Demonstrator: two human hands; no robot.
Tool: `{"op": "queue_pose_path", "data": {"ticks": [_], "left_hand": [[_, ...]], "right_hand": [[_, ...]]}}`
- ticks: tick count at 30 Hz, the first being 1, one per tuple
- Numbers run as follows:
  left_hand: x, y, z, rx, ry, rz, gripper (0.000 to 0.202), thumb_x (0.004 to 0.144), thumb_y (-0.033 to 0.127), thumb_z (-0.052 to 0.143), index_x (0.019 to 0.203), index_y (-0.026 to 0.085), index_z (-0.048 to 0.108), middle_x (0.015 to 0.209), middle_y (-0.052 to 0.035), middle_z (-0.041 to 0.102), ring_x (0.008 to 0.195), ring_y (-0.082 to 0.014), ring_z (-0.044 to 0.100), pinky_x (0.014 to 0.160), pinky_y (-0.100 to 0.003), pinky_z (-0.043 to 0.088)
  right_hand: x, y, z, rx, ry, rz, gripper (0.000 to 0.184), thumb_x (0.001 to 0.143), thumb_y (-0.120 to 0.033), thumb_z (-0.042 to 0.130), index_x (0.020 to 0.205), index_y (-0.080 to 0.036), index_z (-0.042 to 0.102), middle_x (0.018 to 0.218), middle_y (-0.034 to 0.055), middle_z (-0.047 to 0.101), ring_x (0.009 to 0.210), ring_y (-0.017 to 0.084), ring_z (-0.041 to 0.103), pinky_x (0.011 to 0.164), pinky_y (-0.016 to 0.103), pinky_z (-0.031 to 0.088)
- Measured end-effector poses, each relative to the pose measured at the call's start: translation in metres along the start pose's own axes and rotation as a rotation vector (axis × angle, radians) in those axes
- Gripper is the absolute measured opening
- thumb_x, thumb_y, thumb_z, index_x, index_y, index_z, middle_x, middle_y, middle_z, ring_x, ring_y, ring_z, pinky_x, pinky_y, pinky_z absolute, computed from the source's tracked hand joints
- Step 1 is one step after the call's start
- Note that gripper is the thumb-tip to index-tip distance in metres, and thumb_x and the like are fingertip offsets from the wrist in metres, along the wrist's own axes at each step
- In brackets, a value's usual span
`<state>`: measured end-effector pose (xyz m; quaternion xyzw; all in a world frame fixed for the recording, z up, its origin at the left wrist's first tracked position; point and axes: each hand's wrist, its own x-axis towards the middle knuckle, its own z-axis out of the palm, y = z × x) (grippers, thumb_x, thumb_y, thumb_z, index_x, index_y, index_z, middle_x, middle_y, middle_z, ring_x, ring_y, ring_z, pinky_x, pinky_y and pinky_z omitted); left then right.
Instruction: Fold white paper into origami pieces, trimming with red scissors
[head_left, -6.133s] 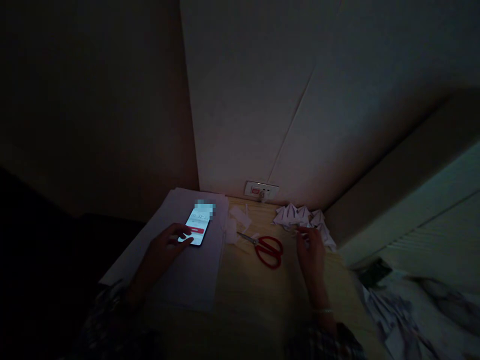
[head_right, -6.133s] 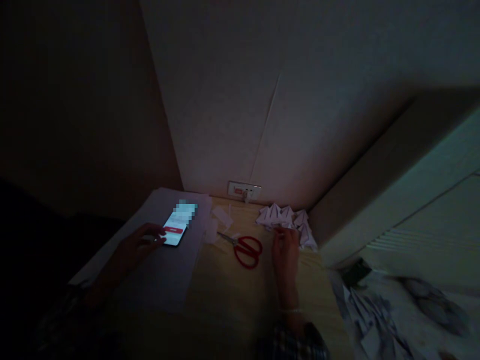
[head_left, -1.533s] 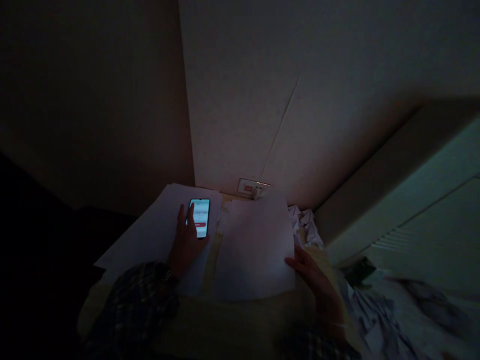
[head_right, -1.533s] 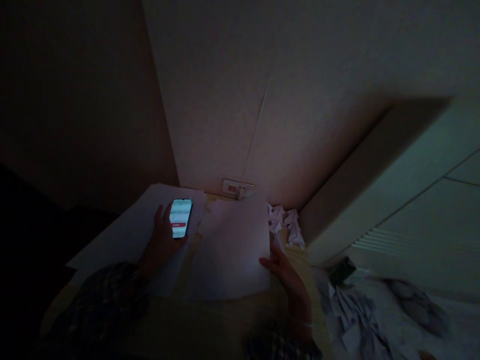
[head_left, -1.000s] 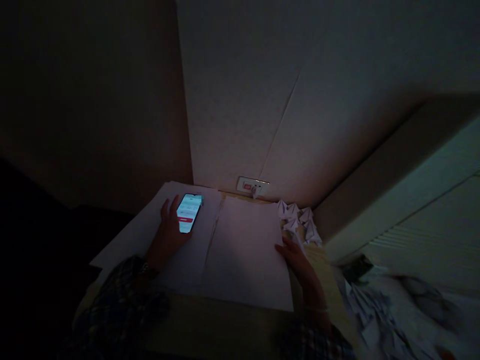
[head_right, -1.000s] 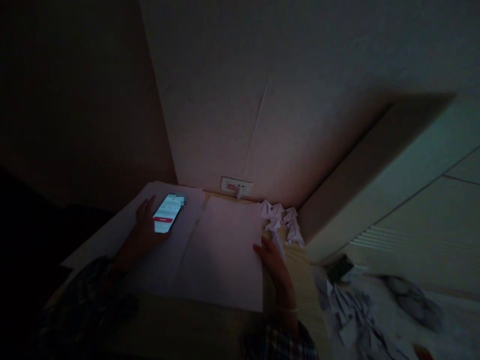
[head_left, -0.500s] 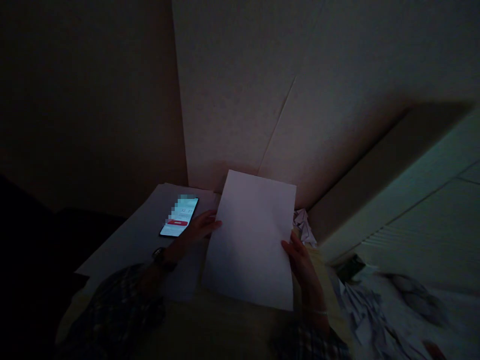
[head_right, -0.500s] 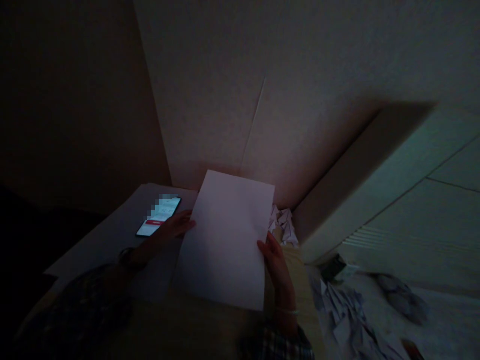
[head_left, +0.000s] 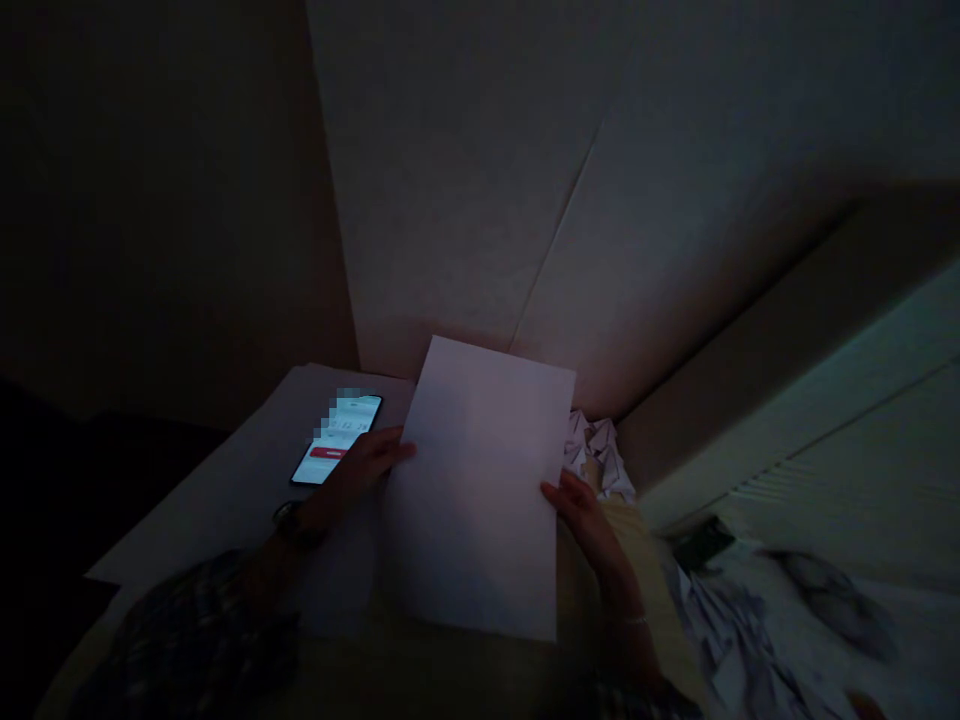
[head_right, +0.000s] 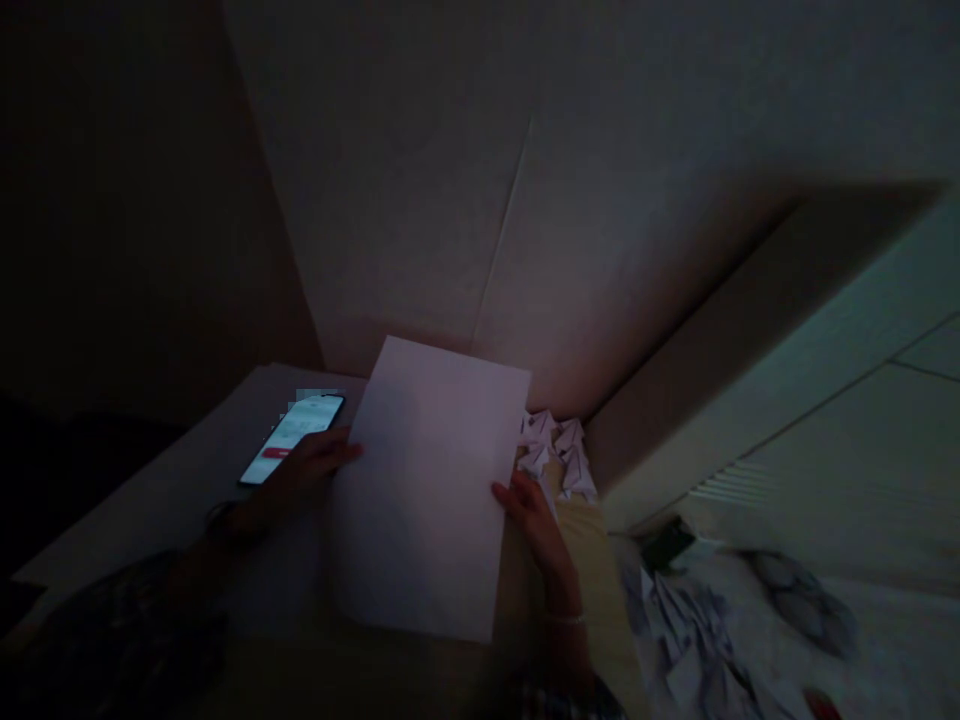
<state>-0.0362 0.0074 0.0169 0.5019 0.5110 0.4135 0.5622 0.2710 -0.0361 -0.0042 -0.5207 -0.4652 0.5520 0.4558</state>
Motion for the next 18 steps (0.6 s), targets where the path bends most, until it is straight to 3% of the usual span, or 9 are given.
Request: {"op": "queue_pose_path", "data": {"ticks": [3, 7, 10, 14, 18], "left_hand": [[-0.003, 0.0014, 0.0017, -0.069, -0.013, -0.064, 0.021, 0.061, 0.036, 0.075, 0.072, 0.019, 0.069, 0.061, 0.0012, 0.069, 0.06, -0.0191, 0.064, 0.054, -0.026, 0.047], [-0.0072, 0.0, 0.0044, -0.187, -0.025, -0.161, 0.027, 0.067, 0.037, 0.074, 0.087, 0.019, 0.071, 0.072, -0.0007, 0.074, 0.065, -0.0213, 0.068, 0.06, -0.03, 0.051], [-0.0077, -0.0026, 0.0052, -0.253, 0.011, -0.199, 0.028, 0.068, 0.037, 0.074, 0.089, 0.02, 0.07, 0.075, -0.0008, 0.074, 0.069, -0.0224, 0.068, 0.064, -0.032, 0.052], [-0.0065, -0.003, 0.0052, -0.201, 0.071, -0.179, 0.02, 0.064, 0.035, 0.074, 0.076, 0.021, 0.067, 0.069, 0.0009, 0.069, 0.071, -0.0232, 0.067, 0.066, -0.032, 0.051], [-0.0043, -0.0033, 0.0015, -0.102, -0.029, -0.098, 0.018, 0.064, 0.038, 0.067, 0.073, 0.022, 0.063, 0.063, 0.0026, 0.06, 0.058, -0.0182, 0.056, 0.055, -0.028, 0.043]], "right_hand": [[-0.0046, 0.002, -0.0035, 0.033, 0.009, 0.019, 0.029, 0.069, -0.046, 0.077, 0.087, -0.025, 0.072, 0.09, 0.0013, 0.075, 0.08, 0.023, 0.067, 0.078, 0.035, 0.052], [-0.0069, 0.001, -0.0027, 0.121, -0.007, 0.023, 0.027, 0.07, -0.044, 0.076, 0.088, -0.024, 0.072, 0.088, 0.0013, 0.074, 0.076, 0.021, 0.066, 0.074, 0.033, 0.051], [-0.0064, 0.0003, 0.001, 0.15, 0.048, 0.031, 0.026, 0.066, -0.041, 0.078, 0.085, -0.025, 0.071, 0.085, 0.0005, 0.073, 0.076, 0.021, 0.064, 0.075, 0.033, 0.049], [-0.0041, 0.0028, 0.0023, 0.141, 0.155, 0.026, 0.022, 0.062, -0.04, 0.078, 0.075, -0.024, 0.068, 0.074, -0.0007, 0.069, 0.07, 0.021, 0.061, 0.071, 0.033, 0.047], [-0.0032, 0.0022, 0.0002, 0.061, 0.16, -0.026, 0.014, 0.064, -0.036, 0.072, 0.067, -0.023, 0.068, 0.072, 0.0, 0.066, 0.072, 0.02, 0.058, 0.067, 0.03, 0.044]]}}
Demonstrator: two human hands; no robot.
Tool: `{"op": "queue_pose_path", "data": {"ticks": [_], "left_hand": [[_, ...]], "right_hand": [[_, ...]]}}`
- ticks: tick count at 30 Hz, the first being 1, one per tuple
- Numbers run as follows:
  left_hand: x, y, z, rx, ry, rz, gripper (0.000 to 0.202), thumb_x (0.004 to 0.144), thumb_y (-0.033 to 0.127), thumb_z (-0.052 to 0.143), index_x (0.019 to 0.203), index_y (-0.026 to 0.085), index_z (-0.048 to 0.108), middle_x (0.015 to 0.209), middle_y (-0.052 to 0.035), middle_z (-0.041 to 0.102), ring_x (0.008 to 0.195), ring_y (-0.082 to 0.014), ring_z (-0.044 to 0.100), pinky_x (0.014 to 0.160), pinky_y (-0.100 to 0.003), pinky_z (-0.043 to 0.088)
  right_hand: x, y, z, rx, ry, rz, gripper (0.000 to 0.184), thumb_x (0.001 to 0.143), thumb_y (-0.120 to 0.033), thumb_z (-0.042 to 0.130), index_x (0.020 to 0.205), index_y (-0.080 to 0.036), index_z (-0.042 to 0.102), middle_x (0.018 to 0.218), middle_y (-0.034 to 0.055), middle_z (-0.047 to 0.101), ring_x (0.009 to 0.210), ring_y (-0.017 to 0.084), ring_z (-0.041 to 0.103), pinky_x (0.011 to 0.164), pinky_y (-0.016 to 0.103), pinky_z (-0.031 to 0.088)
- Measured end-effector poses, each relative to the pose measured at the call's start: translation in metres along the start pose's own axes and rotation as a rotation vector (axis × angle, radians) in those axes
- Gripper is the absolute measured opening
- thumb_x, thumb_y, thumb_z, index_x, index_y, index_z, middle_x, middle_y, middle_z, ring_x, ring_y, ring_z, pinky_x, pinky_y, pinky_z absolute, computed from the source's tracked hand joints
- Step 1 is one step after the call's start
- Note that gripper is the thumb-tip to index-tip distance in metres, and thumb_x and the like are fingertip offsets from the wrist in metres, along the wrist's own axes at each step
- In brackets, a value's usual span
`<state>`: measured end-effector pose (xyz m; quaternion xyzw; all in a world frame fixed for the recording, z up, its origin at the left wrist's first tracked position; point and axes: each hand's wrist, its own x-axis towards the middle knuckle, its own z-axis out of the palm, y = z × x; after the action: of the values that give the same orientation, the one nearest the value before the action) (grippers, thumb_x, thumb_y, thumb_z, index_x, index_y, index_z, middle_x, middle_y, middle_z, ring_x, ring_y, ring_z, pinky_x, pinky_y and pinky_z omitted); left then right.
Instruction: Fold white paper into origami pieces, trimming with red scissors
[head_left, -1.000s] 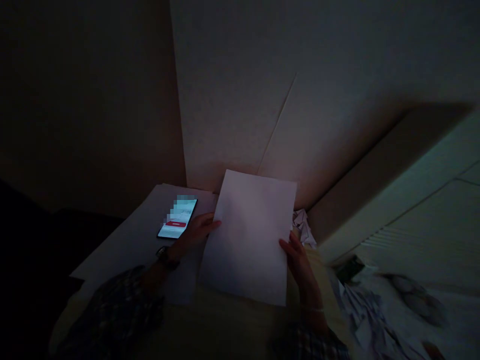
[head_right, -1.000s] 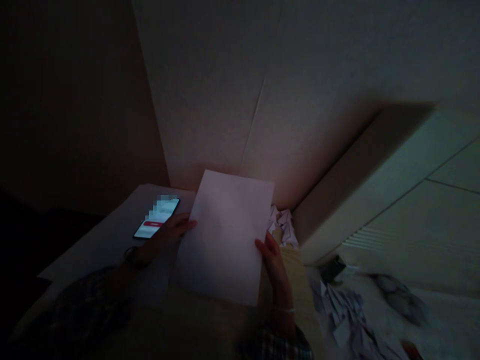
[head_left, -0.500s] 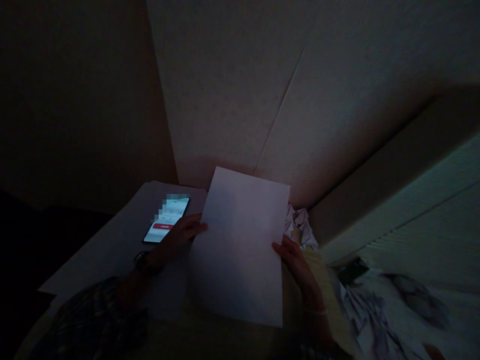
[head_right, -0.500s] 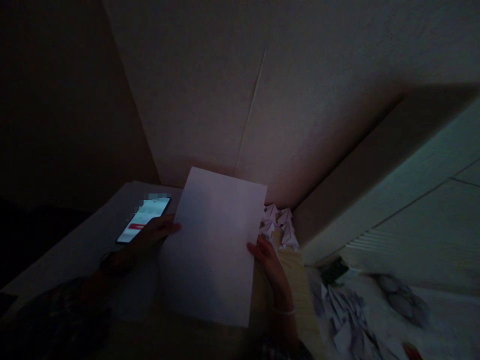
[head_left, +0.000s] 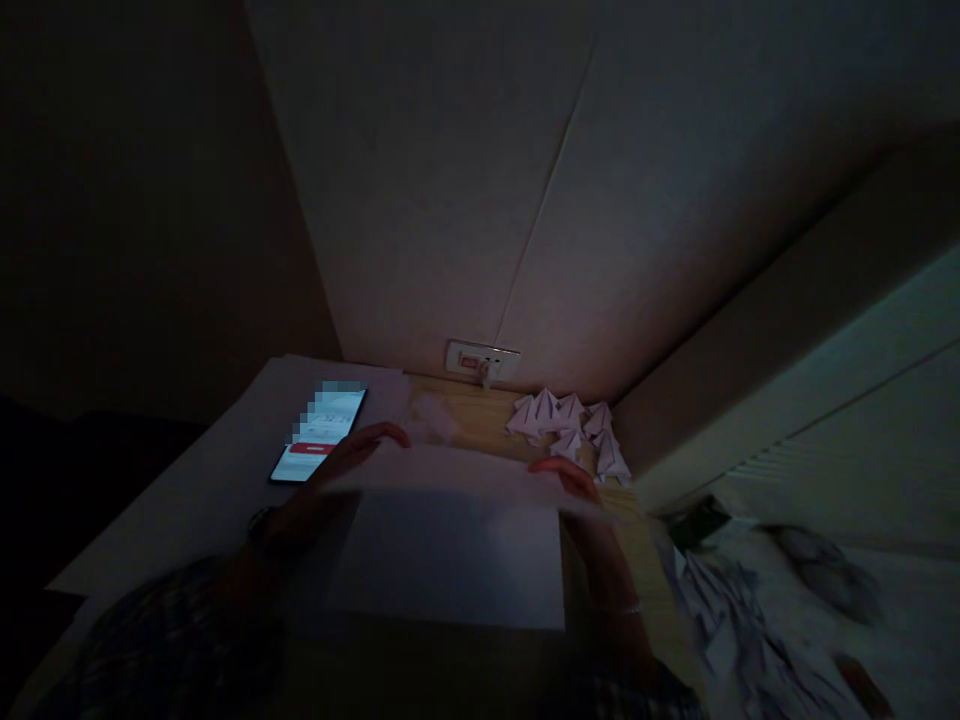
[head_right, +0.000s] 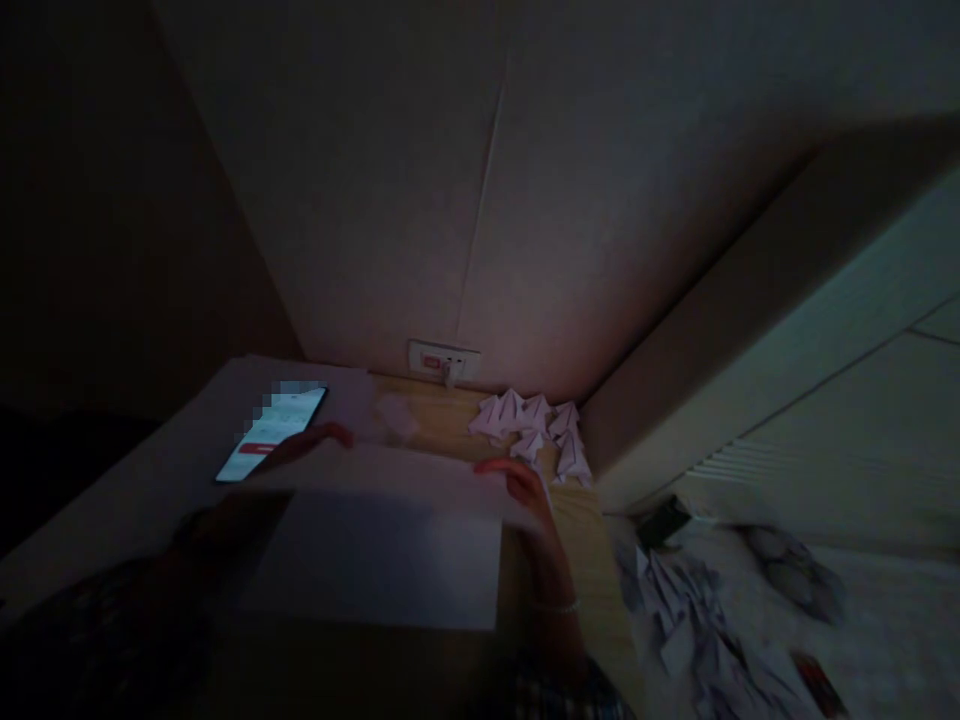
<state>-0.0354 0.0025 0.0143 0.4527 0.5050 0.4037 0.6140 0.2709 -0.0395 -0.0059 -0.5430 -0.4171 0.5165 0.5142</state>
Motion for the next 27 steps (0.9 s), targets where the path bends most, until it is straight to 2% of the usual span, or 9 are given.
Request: {"op": "queue_pose_path", "data": {"ticks": [4, 7, 10, 14, 17, 20, 24, 27], "left_hand": [[0.005, -0.005, -0.008, 0.109, -0.072, 0.094, 0.027, 0.072, 0.049, 0.057, 0.064, 0.023, 0.058, 0.059, 0.0011, 0.051, 0.055, -0.0177, 0.046, 0.052, -0.029, 0.037], [0.008, -0.009, -0.012, 0.184, -0.092, 0.146, 0.036, 0.071, 0.057, 0.06, 0.062, 0.022, 0.06, 0.059, 0.0004, 0.05, 0.055, -0.0173, 0.044, 0.052, -0.029, 0.036], [0.008, -0.011, -0.01, 0.174, -0.136, 0.057, 0.038, 0.069, 0.06, 0.064, 0.067, 0.022, 0.061, 0.06, 0.0005, 0.053, 0.055, -0.0172, 0.048, 0.051, -0.027, 0.037], [0.004, -0.008, -0.004, 0.056, -0.265, -0.129, 0.046, 0.067, 0.061, 0.069, 0.093, 0.023, 0.065, 0.074, -0.0013, 0.068, 0.057, -0.0191, 0.06, 0.05, -0.027, 0.041], [-0.001, -0.006, -0.001, 0.024, -0.392, -0.198, 0.05, 0.06, 0.059, 0.076, 0.095, 0.024, 0.071, 0.086, -0.0054, 0.075, 0.072, -0.025, 0.069, 0.06, -0.03, 0.049], [-0.009, -0.004, 0.002, 0.06, -0.558, -0.227, 0.05, 0.057, 0.055, 0.081, 0.095, 0.024, 0.075, 0.098, -0.0085, 0.077, 0.092, -0.0308, 0.071, 0.076, -0.036, 0.053], [-0.025, 0.003, 0.013, 0.092, -0.691, -0.271, 0.056, 0.062, 0.047, 0.08, 0.115, 0.03, 0.069, 0.119, -0.0057, 0.072, 0.111, -0.0316, 0.065, 0.09, -0.039, 0.05], [-0.032, 0.011, 0.022, 0.159, -0.715, -0.253, 0.056, 0.062, 0.033, 0.081, 0.116, 0.031, 0.068, 0.122, -0.003, 0.071, 0.114, -0.0301, 0.063, 0.091, -0.038, 0.05]], "right_hand": [[-0.001, -0.002, 0.001, -0.089, -0.022, -0.052, 0.012, 0.07, -0.035, 0.063, 0.065, -0.024, 0.068, 0.066, -0.0009, 0.062, 0.071, 0.02, 0.057, 0.063, 0.028, 0.042], [-0.002, -0.002, 0.002, -0.075, -0.036, -0.038, 0.013, 0.071, -0.035, 0.061, 0.066, -0.025, 0.067, 0.063, -0.0012, 0.059, 0.067, 0.019, 0.055, 0.059, 0.027, 0.041], [-0.004, -0.003, 0.003, -0.071, -0.035, -0.051, 0.012, 0.07, -0.032, 0.061, 0.065, -0.024, 0.067, 0.062, -0.0014, 0.057, 0.062, 0.017, 0.051, 0.055, 0.025, 0.039], [-0.009, -0.012, 0.004, -0.085, -0.039, -0.056, 0.011, 0.069, -0.03, 0.06, 0.062, -0.024, 0.066, 0.06, -0.0024, 0.052, 0.056, 0.015, 0.044, 0.051, 0.024, 0.034], [-0.012, -0.019, 0.008, -0.12, -0.08, -0.068, 0.012, 0.068, -0.031, 0.061, 0.06, -0.025, 0.067, 0.06, -0.0021, 0.052, 0.056, 0.015, 0.044, 0.052, 0.024, 0.033], [-0.012, -0.02, 0.015, -0.16, -0.136, -0.116, 0.019, 0.069, -0.039, 0.063, 0.058, -0.024, 0.069, 0.061, -0.0005, 0.055, 0.06, 0.017, 0.047, 0.053, 0.025, 0.034], [-0.013, -0.019, 0.031, -0.143, -0.243, -0.109, 0.029, 0.073, -0.049, 0.064, 0.059, -0.024, 0.069, 0.061, -0.0001, 0.059, 0.059, 0.017, 0.051, 0.056, 0.026, 0.039], [-0.016, -0.018, 0.039, -0.12, -0.223, -0.085, 0.031, 0.073, -0.051, 0.065, 0.06, -0.023, 0.069, 0.066, 0.0015, 0.065, 0.061, 0.019, 0.058, 0.06, 0.029, 0.046]]}}
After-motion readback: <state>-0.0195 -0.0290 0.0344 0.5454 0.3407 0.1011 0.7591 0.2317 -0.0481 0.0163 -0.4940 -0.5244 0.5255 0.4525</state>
